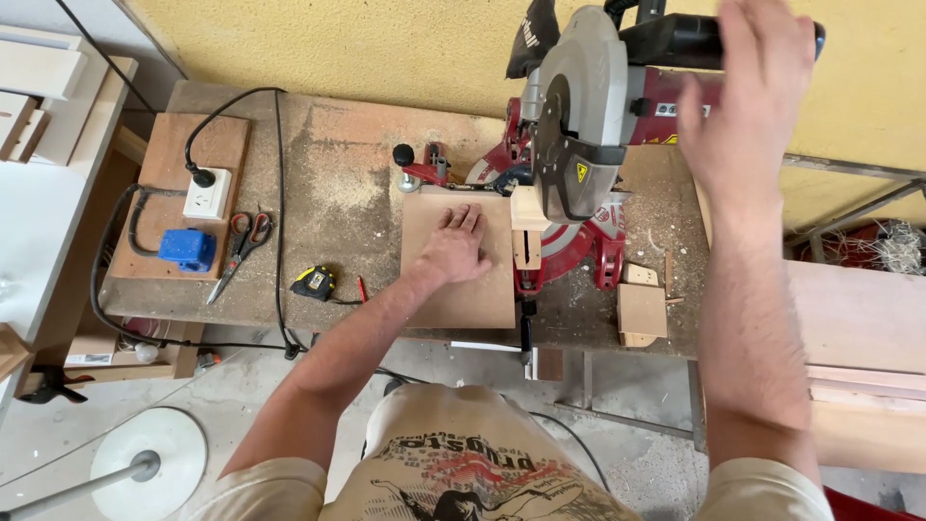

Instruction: The person uses a miter saw to cut a small piece of wood on a workbench. They position the wood, lower the saw blade to make a cut, and then lift the blade to remove the cut piece. The person repeats this process to cut the wood into smaller segments.

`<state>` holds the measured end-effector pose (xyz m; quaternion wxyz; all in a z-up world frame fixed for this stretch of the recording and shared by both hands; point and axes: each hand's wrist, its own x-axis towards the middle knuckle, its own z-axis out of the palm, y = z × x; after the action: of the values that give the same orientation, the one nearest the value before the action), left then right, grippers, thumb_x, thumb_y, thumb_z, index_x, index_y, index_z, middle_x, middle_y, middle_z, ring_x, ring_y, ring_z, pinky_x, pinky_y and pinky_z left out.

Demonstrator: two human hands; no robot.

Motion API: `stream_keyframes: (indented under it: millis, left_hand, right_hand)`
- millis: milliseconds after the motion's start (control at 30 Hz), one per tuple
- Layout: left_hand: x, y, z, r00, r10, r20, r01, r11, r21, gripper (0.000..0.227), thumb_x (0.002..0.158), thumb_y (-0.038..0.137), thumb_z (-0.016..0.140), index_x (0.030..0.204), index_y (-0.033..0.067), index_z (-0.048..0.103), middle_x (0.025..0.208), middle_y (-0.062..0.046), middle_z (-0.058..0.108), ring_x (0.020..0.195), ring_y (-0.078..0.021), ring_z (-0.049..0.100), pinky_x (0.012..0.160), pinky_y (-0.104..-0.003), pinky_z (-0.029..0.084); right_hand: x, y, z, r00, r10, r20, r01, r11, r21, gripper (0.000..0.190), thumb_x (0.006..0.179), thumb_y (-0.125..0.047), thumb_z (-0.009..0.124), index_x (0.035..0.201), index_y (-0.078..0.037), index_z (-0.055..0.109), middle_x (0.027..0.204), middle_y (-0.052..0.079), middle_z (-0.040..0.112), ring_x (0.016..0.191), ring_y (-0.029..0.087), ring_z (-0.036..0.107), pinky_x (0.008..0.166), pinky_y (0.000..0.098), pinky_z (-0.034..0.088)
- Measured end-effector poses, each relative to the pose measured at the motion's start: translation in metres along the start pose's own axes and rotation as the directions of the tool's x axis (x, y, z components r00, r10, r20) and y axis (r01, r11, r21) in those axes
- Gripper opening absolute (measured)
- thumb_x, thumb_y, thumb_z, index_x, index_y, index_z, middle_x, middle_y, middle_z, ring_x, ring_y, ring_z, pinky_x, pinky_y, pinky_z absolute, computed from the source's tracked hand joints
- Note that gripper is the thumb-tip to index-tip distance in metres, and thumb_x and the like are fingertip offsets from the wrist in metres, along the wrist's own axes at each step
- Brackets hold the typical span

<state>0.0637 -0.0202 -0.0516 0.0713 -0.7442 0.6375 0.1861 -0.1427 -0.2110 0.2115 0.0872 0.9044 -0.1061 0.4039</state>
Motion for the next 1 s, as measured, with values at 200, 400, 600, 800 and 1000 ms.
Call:
stream_keyframes:
  millis: [200, 400, 600, 800, 1000]
  left_hand:
    - [0.026, -0.013, 0.050, 0.937, -0.024, -0.350, 0.009, 0.999, -0.044, 0.078, 0.081, 0.046, 0.052, 0.148, 0.0068, 0.052, 0.158, -0.015, 0.046, 0.148, -0.0318, 0.042, 0.120, -0.053, 0.034]
    - [0.029, -0.019, 0.056, 0.884, 0.011, -0.468, -0.027, 0.999, -0.026, 0.061, 0.090, 0.033, 0.050, 0.144, 0.0062, 0.059, 0.151, -0.012, 0.057, 0.141, -0.0289, 0.053, 0.116, -0.049, 0.041]
    - [0.038, -0.038, 0.060, 0.889, 0.014, -0.458, -0.081, 0.989, -0.127, 0.049, 0.089, 0.036, 0.056, 0.130, 0.0162, 0.072, 0.145, -0.001, 0.063, 0.135, -0.0216, 0.060, 0.118, -0.044, 0.043]
    - [0.032, -0.150, -0.011, 0.343, -0.170, -0.924, -0.053, 0.978, -0.200, 0.016, 0.090, 0.028, 0.072, 0.075, 0.0248, 0.068, 0.067, 0.006, 0.059, 0.066, -0.0192, 0.064, 0.066, -0.033, 0.053]
    - [0.035, -0.156, -0.130, 0.996, -0.088, -0.012, 0.072, 0.874, -0.481, 0.077, 0.081, 0.083, 0.067, 0.123, 0.0179, 0.074, 0.121, -0.010, 0.074, 0.120, -0.0310, 0.066, 0.104, -0.046, 0.050]
  right_hand:
    - [-0.188, -0.131, 0.130, 0.958, 0.273, 0.090, -0.283, 0.835, 0.472, 0.039, 0.078, 0.006, 0.075, 0.114, -0.011, 0.077, 0.102, 0.014, 0.072, 0.098, 0.036, 0.070, 0.089, 0.0450, 0.052]
    - [-0.201, -0.142, 0.261, 0.885, 0.062, 0.461, -0.092, 0.995, 0.043, 0.051, 0.082, -0.001, 0.057, 0.132, 0.006, 0.059, 0.134, 0.019, 0.061, 0.129, 0.032, 0.060, 0.105, 0.0379, 0.051]
    - [-0.179, -0.149, 0.283, 0.683, 0.251, 0.686, -0.323, 0.946, -0.025, 0.046, 0.085, -0.005, 0.046, 0.128, 0.000, 0.062, 0.129, 0.015, 0.066, 0.104, 0.035, 0.073, 0.079, 0.0489, 0.061]
    - [-0.146, -0.154, 0.245, 0.615, 0.230, 0.754, -0.295, 0.954, -0.051, 0.046, 0.086, -0.008, 0.047, 0.125, 0.001, 0.069, 0.136, 0.018, 0.065, 0.105, 0.036, 0.074, 0.079, 0.0478, 0.061]
    - [-0.163, -0.145, 0.265, 0.723, 0.109, 0.683, -0.045, 0.993, -0.111, 0.034, 0.084, -0.008, 0.052, 0.104, -0.003, 0.078, 0.122, 0.019, 0.071, 0.107, 0.032, 0.074, 0.075, 0.0375, 0.062]
